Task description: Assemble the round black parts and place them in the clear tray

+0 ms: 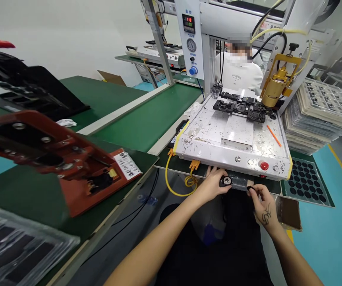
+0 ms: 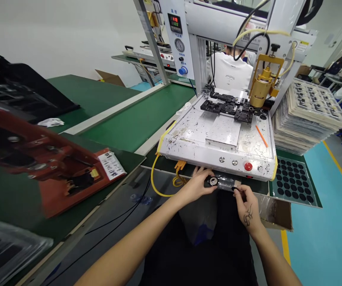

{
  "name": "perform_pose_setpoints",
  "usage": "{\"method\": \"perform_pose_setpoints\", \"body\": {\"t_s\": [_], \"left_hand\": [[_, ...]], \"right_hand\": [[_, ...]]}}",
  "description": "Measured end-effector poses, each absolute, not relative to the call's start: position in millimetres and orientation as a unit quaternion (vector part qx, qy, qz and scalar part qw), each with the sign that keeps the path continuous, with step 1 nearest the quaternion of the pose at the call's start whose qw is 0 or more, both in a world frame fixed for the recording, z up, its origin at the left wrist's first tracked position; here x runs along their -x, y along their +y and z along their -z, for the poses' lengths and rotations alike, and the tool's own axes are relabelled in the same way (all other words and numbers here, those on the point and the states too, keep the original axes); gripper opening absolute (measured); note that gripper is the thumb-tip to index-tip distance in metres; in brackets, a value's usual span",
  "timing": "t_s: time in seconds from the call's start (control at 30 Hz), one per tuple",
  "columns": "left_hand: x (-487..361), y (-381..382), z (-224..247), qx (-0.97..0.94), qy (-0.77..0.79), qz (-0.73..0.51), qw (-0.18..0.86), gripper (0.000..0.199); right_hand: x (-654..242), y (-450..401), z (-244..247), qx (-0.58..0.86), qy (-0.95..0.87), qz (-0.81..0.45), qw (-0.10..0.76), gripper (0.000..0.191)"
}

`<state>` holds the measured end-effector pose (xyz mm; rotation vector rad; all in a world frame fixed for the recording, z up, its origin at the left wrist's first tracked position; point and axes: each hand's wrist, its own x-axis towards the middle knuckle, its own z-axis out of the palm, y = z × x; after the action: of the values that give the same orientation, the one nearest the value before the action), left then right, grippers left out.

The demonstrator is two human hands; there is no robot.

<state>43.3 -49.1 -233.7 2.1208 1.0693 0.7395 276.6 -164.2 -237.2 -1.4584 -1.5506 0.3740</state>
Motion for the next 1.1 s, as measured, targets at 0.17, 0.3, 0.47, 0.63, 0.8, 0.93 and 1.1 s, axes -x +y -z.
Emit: {"method": "perform_pose_setpoints", "body": {"t_s": [0.17,0.3,0.47,0.63,0.8,0.93,1.1], "left_hand": [[-40,-60,234,-0.801,0.416,-0.292,0.316,0.031],[-31,-80,220,-0.753,0.443,-0.340,0.347,0.032],[-31,-117,190,-0.563,0.426,-0.405,0.581,0.044],[-37,-138,172,-0.364,0.363,-0.417,0.750,0.059],[-36,-147,163,-0.323,0.351,-0.415,0.775,0.061],[-33,-154,158,-0.300,0.337,-0.414,0.791,0.055],[-31,-161,157,-0.299,0.320,-0.421,0.794,0.052]], "right_hand": [[-279,-164,210,0.612,-0.556,-0.261,0.498,0.029],[-275,-164,186,0.607,-0.514,-0.343,0.500,0.039],[-268,-161,173,0.569,-0.453,-0.447,0.521,0.037],[-262,-159,169,0.531,-0.410,-0.531,0.517,0.037],[-262,-164,162,0.525,-0.430,-0.548,0.489,0.035],[-270,-169,167,0.512,-0.443,-0.576,0.457,0.032],[-275,-173,167,0.486,-0.422,-0.629,0.436,0.033]]}}
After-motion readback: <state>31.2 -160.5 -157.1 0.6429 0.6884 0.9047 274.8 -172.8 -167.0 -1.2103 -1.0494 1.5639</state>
